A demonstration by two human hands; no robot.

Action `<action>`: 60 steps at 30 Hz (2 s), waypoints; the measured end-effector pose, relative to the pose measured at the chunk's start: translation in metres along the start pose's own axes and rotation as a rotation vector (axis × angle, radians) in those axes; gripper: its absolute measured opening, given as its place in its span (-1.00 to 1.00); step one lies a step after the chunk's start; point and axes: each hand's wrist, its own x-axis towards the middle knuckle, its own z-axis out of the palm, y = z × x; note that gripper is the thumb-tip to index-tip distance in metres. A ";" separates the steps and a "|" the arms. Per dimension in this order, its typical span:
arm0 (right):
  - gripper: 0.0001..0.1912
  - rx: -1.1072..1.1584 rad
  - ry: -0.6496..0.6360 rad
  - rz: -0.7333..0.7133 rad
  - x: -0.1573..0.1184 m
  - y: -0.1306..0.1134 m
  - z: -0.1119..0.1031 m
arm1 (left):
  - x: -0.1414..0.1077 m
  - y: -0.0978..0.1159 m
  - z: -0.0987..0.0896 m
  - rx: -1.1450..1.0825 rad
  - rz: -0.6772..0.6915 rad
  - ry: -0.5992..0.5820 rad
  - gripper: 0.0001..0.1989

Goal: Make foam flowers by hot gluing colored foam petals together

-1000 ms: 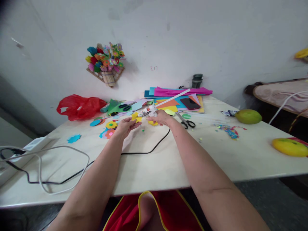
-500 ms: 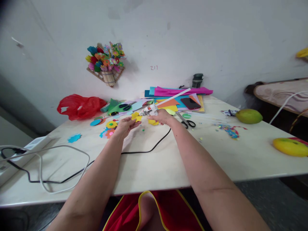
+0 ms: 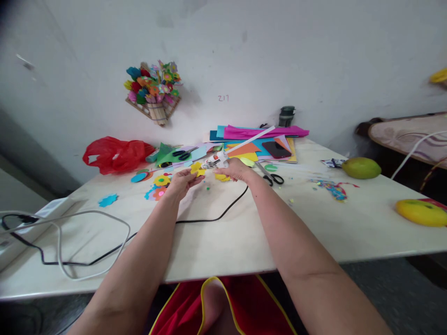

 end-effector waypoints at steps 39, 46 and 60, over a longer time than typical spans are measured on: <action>-0.69 -0.143 0.282 -0.110 0.016 0.019 0.026 | 0.008 0.013 -0.017 -0.174 0.240 0.072 -0.95; -0.60 -0.531 0.044 -0.188 0.017 0.013 0.044 | 0.006 0.019 -0.016 -0.176 0.336 0.078 -0.85; -0.52 -0.639 0.075 -0.268 0.027 0.024 0.073 | 0.003 0.017 -0.010 -0.145 0.285 0.023 -0.77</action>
